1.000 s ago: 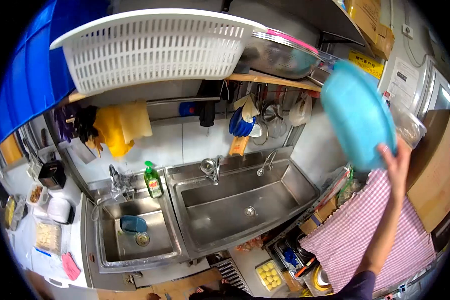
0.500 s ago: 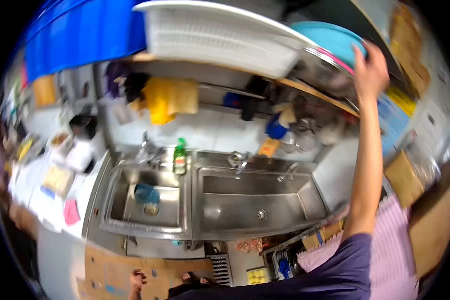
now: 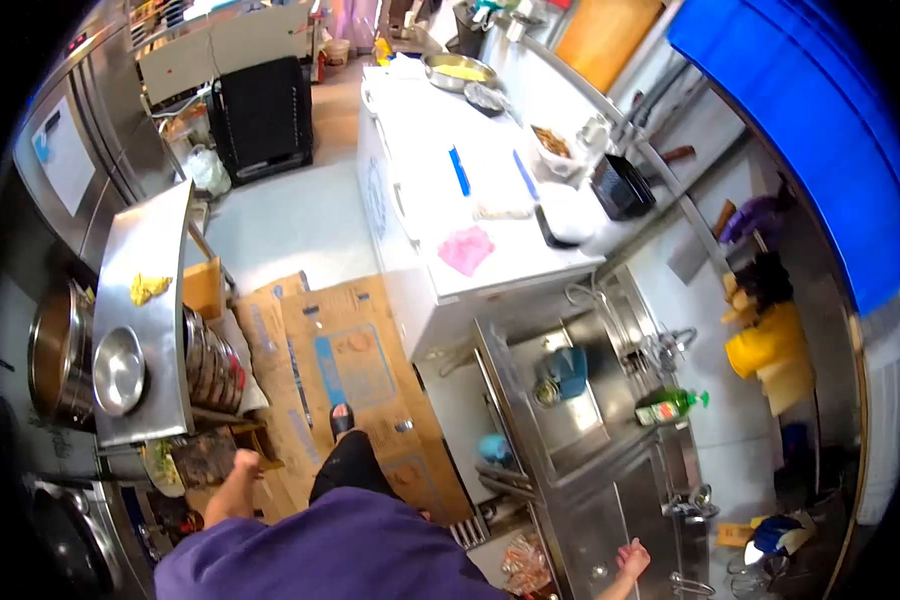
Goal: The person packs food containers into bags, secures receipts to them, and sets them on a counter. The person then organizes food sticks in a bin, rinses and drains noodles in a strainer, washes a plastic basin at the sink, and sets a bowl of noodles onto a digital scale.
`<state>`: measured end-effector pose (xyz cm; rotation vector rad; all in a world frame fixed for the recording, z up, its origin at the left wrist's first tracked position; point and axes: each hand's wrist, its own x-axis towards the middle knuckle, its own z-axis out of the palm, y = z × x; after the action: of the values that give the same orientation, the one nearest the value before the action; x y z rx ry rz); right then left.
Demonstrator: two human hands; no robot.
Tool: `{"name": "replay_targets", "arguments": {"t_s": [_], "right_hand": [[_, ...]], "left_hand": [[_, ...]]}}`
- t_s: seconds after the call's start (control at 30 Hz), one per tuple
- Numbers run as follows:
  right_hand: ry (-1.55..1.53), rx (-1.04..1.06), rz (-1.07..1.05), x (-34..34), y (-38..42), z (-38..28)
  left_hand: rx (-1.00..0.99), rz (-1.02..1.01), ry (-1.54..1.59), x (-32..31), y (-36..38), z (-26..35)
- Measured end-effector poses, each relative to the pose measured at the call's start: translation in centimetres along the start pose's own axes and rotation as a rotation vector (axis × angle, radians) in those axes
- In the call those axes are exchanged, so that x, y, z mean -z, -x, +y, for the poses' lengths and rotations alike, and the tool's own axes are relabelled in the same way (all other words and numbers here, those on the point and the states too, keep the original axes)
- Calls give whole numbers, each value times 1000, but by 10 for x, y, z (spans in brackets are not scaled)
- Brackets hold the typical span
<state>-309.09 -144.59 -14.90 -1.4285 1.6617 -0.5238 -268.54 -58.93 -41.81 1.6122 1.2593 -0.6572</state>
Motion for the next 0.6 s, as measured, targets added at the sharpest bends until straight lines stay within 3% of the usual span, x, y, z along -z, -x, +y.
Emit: {"name": "replay_targets", "arguments": {"t_s": [0.07,0.13,0.2,0.23,0.27,0.33,0.4,0.43,0.47,0.53,0.6], "right_hand": [[-151,-92,-61,-93,25,-34],[99,-114,-215,-192,12,-19],[644,-195,-306,-311,48,-62],[700,-160,-379,-364,67,-74],[607,-100,-497,-416,90,-88],[493,59,-724,-521,141,-126],[808,490,-895,-610,211,-189],[809,554,-990,-657,230,-210],[812,618,-1082,-701,246,-229],[793,674,-1328,-771,295,-293],[666,524,-1452,-831,344,-350]], "left_hand": [[-229,-102,-263,-6,-35,31],[-384,145,-629,-22,-28,103],[-375,-28,-526,-24,-51,170],[-422,-9,-576,-22,-60,208],[-464,16,-639,-12,-63,242],[-598,5,-482,9,-68,315],[-693,-12,-496,32,-118,372],[-553,-130,-326,49,-97,415],[-551,-113,-322,59,-104,439],[-846,-60,-162,59,-153,468],[-632,-114,-161,64,-206,489]]}}
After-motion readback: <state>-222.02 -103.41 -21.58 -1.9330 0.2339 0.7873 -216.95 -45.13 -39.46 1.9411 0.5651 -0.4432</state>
